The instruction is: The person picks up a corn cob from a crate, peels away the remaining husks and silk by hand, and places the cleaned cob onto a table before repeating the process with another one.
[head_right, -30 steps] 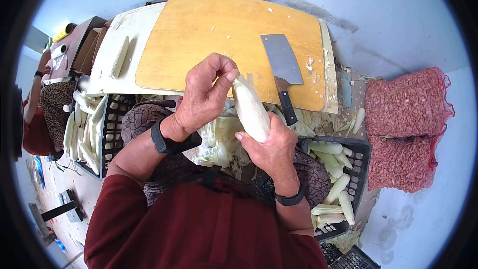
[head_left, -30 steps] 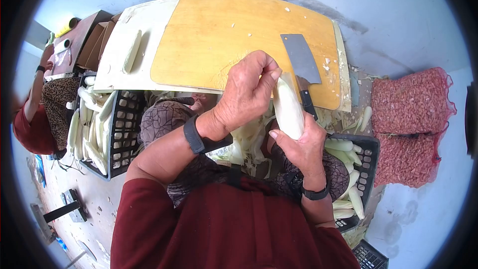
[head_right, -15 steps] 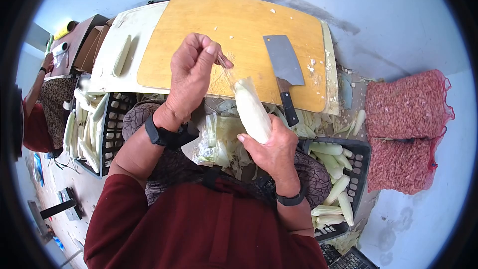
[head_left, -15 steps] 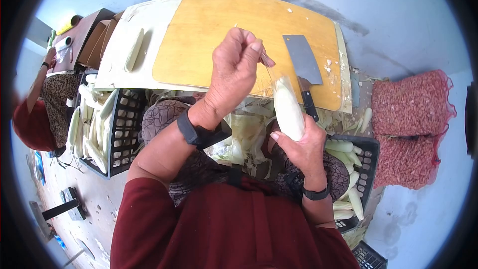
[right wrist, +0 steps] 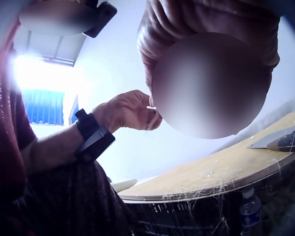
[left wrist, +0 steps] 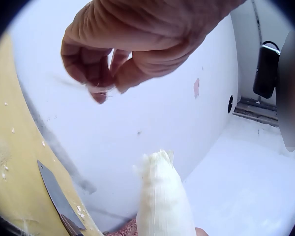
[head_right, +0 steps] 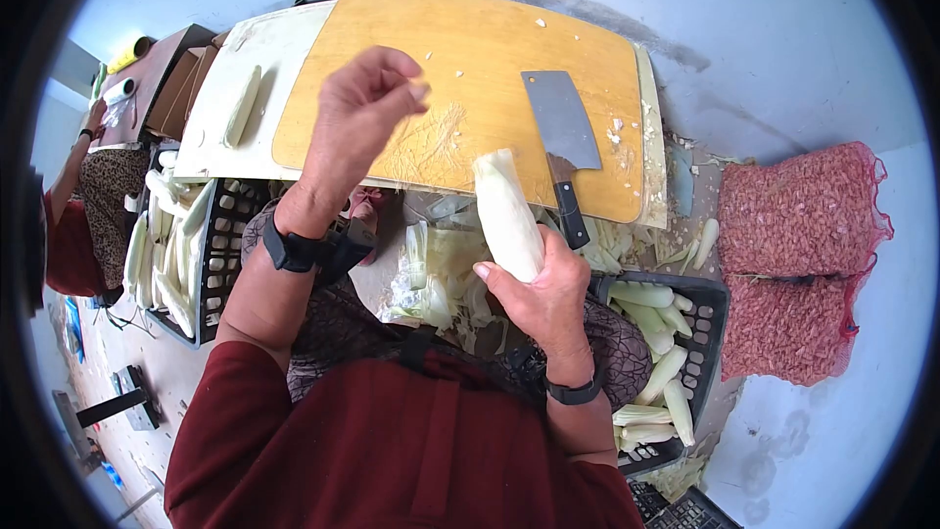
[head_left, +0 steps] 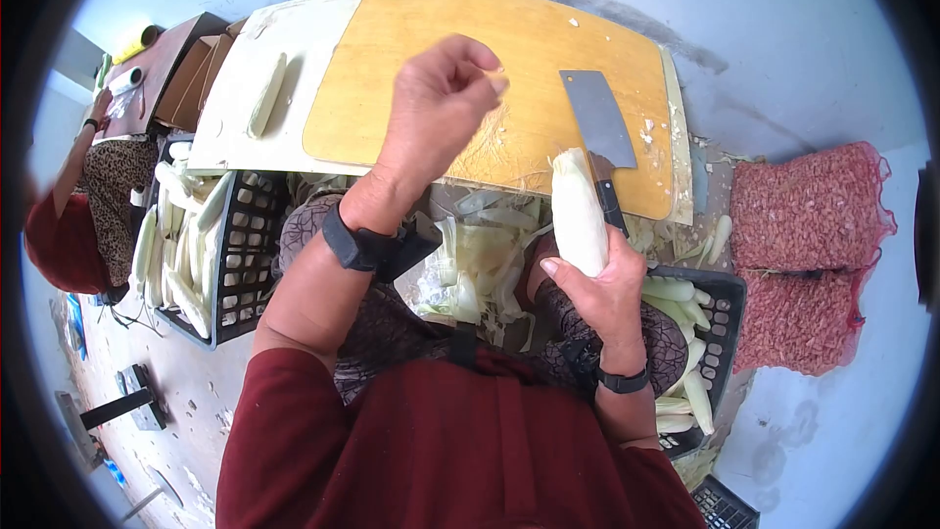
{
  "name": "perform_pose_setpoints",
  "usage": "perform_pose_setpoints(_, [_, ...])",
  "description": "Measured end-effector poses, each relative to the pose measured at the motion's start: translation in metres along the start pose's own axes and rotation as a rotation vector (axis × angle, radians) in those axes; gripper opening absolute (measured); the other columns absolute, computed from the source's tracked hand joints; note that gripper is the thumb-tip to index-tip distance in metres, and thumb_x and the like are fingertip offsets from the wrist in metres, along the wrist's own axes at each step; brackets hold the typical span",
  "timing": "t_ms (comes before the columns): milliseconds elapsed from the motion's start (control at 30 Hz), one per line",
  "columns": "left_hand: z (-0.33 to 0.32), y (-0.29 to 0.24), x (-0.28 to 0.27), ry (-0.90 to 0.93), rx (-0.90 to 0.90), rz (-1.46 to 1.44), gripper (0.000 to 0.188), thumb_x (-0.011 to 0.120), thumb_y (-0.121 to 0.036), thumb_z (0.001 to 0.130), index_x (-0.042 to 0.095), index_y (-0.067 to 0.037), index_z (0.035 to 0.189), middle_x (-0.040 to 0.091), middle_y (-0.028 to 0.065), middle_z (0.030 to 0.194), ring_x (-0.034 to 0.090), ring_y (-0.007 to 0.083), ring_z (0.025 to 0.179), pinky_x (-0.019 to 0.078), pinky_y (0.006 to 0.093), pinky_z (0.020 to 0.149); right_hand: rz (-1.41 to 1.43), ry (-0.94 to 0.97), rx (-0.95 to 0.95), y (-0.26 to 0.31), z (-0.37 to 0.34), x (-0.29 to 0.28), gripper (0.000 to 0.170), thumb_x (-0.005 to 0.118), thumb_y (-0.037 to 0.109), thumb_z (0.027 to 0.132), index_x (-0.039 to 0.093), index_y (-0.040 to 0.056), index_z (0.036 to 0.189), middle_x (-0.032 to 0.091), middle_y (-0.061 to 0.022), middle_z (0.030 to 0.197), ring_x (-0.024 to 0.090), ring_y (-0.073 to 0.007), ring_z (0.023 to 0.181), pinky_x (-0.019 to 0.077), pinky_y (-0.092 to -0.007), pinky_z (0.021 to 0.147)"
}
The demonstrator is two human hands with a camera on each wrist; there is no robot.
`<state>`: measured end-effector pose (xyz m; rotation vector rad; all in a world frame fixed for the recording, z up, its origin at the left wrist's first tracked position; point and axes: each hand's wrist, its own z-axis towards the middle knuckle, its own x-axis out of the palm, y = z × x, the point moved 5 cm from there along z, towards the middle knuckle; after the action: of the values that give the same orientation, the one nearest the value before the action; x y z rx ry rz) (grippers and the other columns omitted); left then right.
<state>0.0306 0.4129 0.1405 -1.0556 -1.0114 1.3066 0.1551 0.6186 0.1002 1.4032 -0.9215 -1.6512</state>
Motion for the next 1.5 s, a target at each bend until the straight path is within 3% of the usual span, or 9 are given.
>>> perform_pose_setpoints(100, [-0.007,-0.009,0.009,0.097,0.115,0.397,0.013,0.06,-0.01,0.086,0.06,0.002,0.084,0.059,0.003,0.068,0.058,0.008,0.064,0.0478,0.0214,0.058,-0.013,0.005,-0.002,0.0,0.001,0.0,0.048,0.081,0.02,0.062,0.058,-0.0059,0.094,0.065,-0.0153,0.077,0.064,-0.0199,0.067,0.051,-0.0323,0.064])
perform_pose_setpoints(133, [-0.008,-0.003,0.01,0.136,-0.137,0.353,0.016,0.06,-0.012,0.086,0.061,0.003,0.082,0.061,0.0037,0.071,0.059,0.0085,0.069,0.0487,0.0237,0.062,-0.025,0.006,-0.008,0.0,0.001,0.0,0.048,0.081,0.021,0.062,0.058,-0.0059,0.095,0.065,-0.0155,0.077,0.064,-0.0201,0.068,0.051,-0.0326,0.064])
perform_pose_setpoints(267, [-0.01,-0.004,0.013,0.182,-0.22,0.452,0.015,0.057,-0.012,0.088,0.062,0.002,0.088,0.062,0.0028,0.075,0.059,0.0094,0.078,0.0486,0.025,0.072,-0.021,0.004,-0.007,0.001,0.001,0.0,0.048,0.081,0.021,0.062,0.058,-0.0057,0.094,0.065,-0.0156,0.077,0.064,-0.0206,0.068,0.051,-0.0329,0.064])
perform_pose_setpoints(333, [-0.01,-0.006,0.016,0.133,-0.071,-0.042,0.016,0.056,-0.012,0.089,0.064,0.001,0.095,0.063,0.003,0.084,0.059,0.0105,0.085,0.0466,0.0256,0.08,-0.022,0.006,-0.01,0.001,0.001,-0.001,0.048,0.081,0.021,0.062,0.058,-0.0056,0.094,0.065,-0.0155,0.077,0.064,-0.0206,0.068,0.051,-0.0328,0.064])
perform_pose_setpoints(433, [-0.016,-0.007,0.024,0.38,-0.201,-0.128,0.017,0.056,-0.011,0.09,0.064,0.0,0.101,0.064,0.0037,0.093,0.058,0.0107,0.092,0.0438,0.0247,0.086,-0.027,0.009,0.001,0.003,0.0,0.0,0.047,0.081,0.021,0.062,0.058,-0.0054,0.094,0.065,-0.0154,0.077,0.064,-0.0205,0.068,0.051,-0.0328,0.064])
perform_pose_setpoints(633, [-0.029,-0.01,0.039,0.573,-0.278,-0.359,0.016,0.058,-0.006,0.088,0.063,0.0,0.101,0.065,0.0045,0.093,0.059,0.0099,0.088,0.0466,0.0237,0.081,-0.004,0.003,0.014,0.001,0.0,0.0,0.046,0.081,0.02,0.062,0.058,-0.0054,0.093,0.065,-0.0151,0.077,0.064,-0.0198,0.068,0.0509,-0.0324,0.064])
perform_pose_setpoints(967, [-0.028,-0.002,0.041,0.498,-0.214,-0.212,0.006,0.063,-0.001,0.084,0.064,0.0,0.09,0.064,0.0013,0.086,0.057,0.0056,0.078,0.0474,0.0216,0.071,-0.02,0.023,0.015,0.004,0.001,0.001,0.046,0.08,0.021,0.062,0.058,-0.0056,0.093,0.065,-0.0147,0.076,0.063,-0.0195,0.067,0.0509,-0.0323,0.064])
perform_pose_setpoints(1233, [-0.027,0.001,0.041,0.447,-0.193,0.053,0.014,0.057,-0.013,0.09,0.057,-0.001,0.084,0.059,0.0,0.079,0.053,0.0063,0.076,0.0452,0.0224,0.071,-0.013,0.03,0.023,0.006,0.001,0.002,0.049,0.081,0.022,0.062,0.058,-0.0061,0.095,0.065,-0.0145,0.077,0.063,-0.0194,0.068,0.051,-0.0322,0.065])
perform_pose_setpoints(1500, [-0.021,0.002,0.035,0.318,-0.174,-0.158,0.024,0.048,-0.023,0.094,0.055,-0.001,0.085,0.061,0.0058,0.077,0.056,0.0114,0.077,0.0449,0.0267,0.073,-0.043,0.019,0.054,0.003,0.0,0.0,0.051,0.081,0.022,0.061,0.058,-0.0065,0.096,0.066,-0.0156,0.079,0.064,-0.0202,0.07,0.0512,-0.0328,0.066])
